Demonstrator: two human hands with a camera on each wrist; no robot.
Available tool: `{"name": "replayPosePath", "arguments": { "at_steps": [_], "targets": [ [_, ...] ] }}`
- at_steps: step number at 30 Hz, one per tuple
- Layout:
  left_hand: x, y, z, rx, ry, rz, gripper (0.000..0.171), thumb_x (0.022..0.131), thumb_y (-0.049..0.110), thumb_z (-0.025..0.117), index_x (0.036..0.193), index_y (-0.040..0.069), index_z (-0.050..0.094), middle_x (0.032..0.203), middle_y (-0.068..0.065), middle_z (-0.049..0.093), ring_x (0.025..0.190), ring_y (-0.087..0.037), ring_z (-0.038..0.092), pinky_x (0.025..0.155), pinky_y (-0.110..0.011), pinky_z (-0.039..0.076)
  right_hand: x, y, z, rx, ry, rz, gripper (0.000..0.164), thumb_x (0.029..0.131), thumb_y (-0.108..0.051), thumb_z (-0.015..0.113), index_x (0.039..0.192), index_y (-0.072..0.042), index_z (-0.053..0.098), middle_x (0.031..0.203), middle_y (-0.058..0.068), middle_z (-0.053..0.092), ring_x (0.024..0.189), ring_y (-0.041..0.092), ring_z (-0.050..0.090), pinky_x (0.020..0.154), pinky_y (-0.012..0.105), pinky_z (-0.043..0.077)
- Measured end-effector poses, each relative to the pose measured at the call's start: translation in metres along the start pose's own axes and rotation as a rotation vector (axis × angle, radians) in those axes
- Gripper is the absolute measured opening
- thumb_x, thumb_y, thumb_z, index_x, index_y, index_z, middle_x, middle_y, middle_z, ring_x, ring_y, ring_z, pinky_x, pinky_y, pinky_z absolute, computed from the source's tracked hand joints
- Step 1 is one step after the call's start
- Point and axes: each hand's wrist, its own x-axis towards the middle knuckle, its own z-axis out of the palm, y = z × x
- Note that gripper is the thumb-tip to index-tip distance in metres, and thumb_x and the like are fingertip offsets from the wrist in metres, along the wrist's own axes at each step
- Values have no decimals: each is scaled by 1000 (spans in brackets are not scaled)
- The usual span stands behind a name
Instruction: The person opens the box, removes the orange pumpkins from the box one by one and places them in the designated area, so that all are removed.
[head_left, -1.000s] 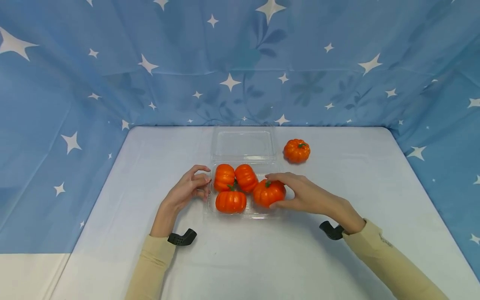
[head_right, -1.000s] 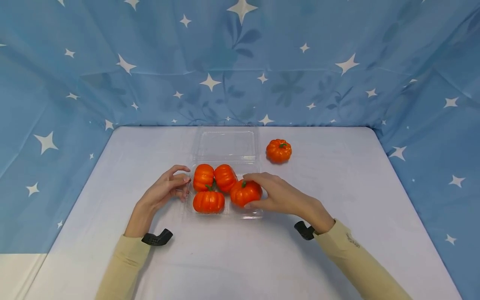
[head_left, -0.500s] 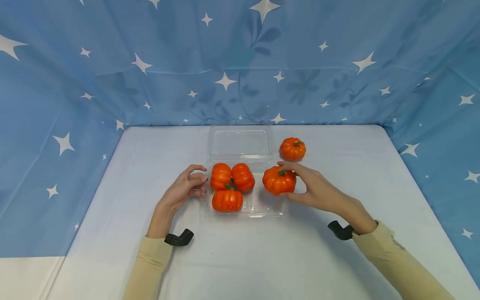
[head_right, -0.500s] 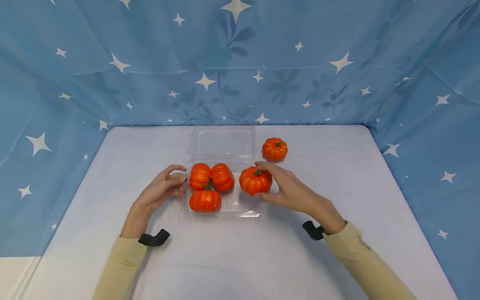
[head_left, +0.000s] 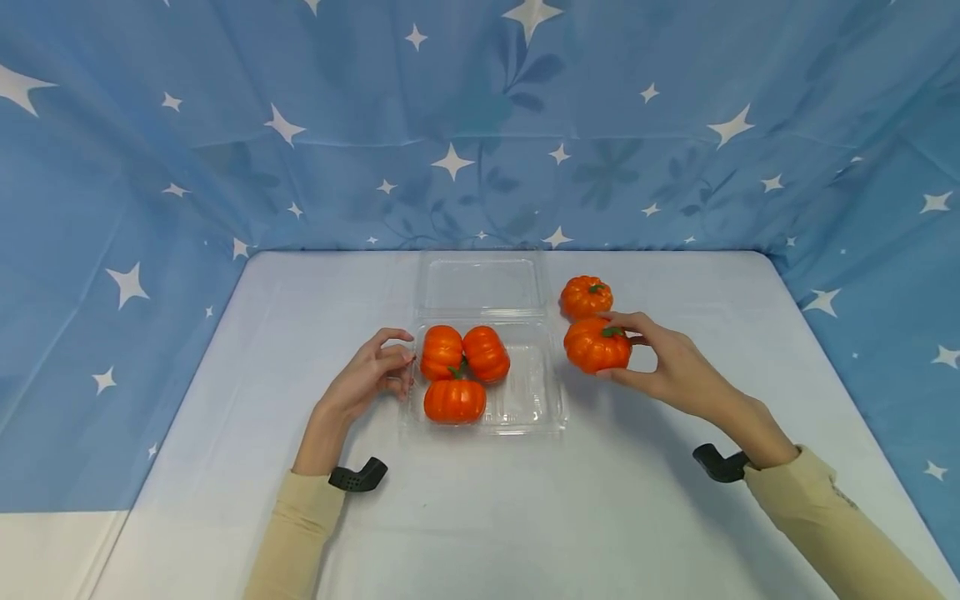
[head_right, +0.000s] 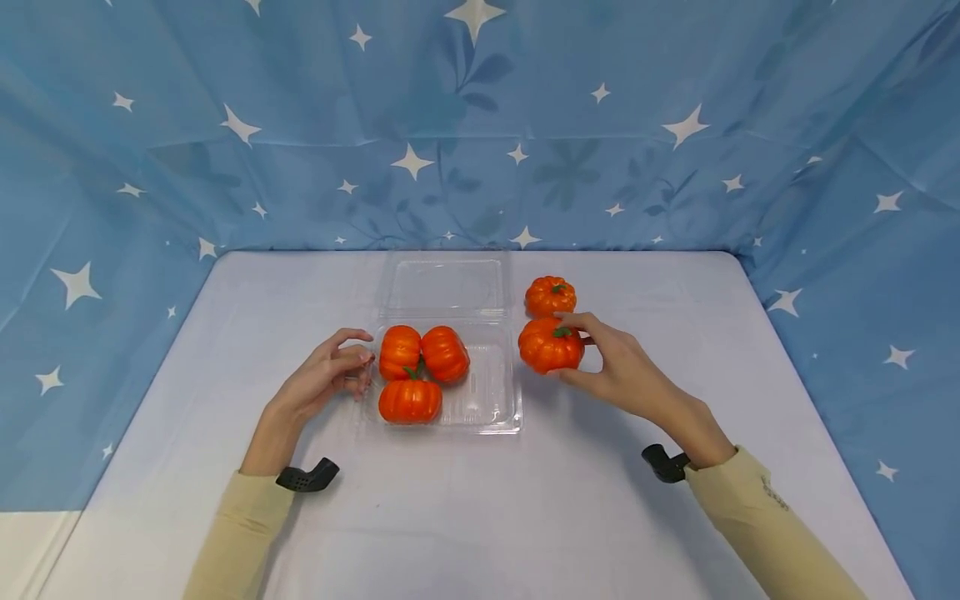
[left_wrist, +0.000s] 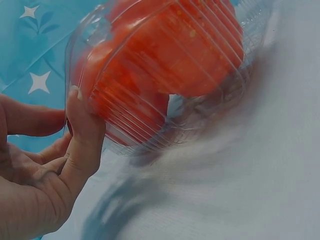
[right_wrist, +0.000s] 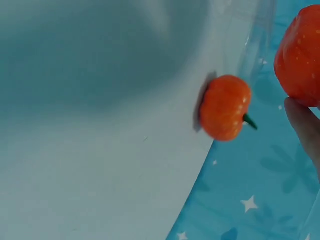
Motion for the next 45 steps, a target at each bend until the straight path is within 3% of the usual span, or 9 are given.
{"name": "replayPosePath", "arguments": {
  "at_steps": [2,4,10,26,31,37,45],
  "targets": [
    [-1,-1,0,-2,0,2,36,105,6,49,138,2,36,78,-3,60,57,-17,59,57,-27,56,-3,6,-2,-17,17,22,73,80,-11,89,142,-6,52,137,12,64,115,27,66,92,29,59],
    [-2,-1,-1,-4,3,0,35,105,6,49,138,2,36,78,-3,59,57,-17,58,57,-28,56,-6,11,-3,-24,30,49,72,80,-12,89,142,-6,52,138,13,63,113,27,66,90,27,59],
    [-4,-2,-2,5,21,-4,38,105,6,48,141,1,36,79,-3,59,58,-16,57,56,-27,55,-10,30,-8,-9,50,149,66,84,-11,85,140,-1,51,137,20,61,111,35,65,86,54,58],
    [0,-1,1,-3,21,4,40,106,7,48,143,2,35,80,-3,58,59,-15,56,55,-26,55,-1,79,-21,-9,46,422,67,88,-3,77,141,11,38,146,34,46,128,53,48,97,67,49],
    [-2,0,0,-5,23,12,40,106,6,47,143,0,34,79,-2,58,59,-15,56,55,-26,55,11,91,-16,-39,26,466,65,89,-6,76,139,13,39,142,38,47,122,52,50,99,68,48],
    [-2,-1,-2,3,28,6,41,106,7,47,144,1,34,79,-2,58,60,-15,56,56,-26,55,28,101,-9,-71,5,494,65,89,-10,78,138,12,41,133,37,51,110,48,51,95,62,50],
    [0,-1,0,0,22,0,41,105,8,49,143,3,36,81,-4,59,60,-16,56,56,-26,55,40,105,-3,-108,-36,535,69,91,-12,77,142,12,37,138,35,47,120,49,49,106,65,45]
  ]
}}
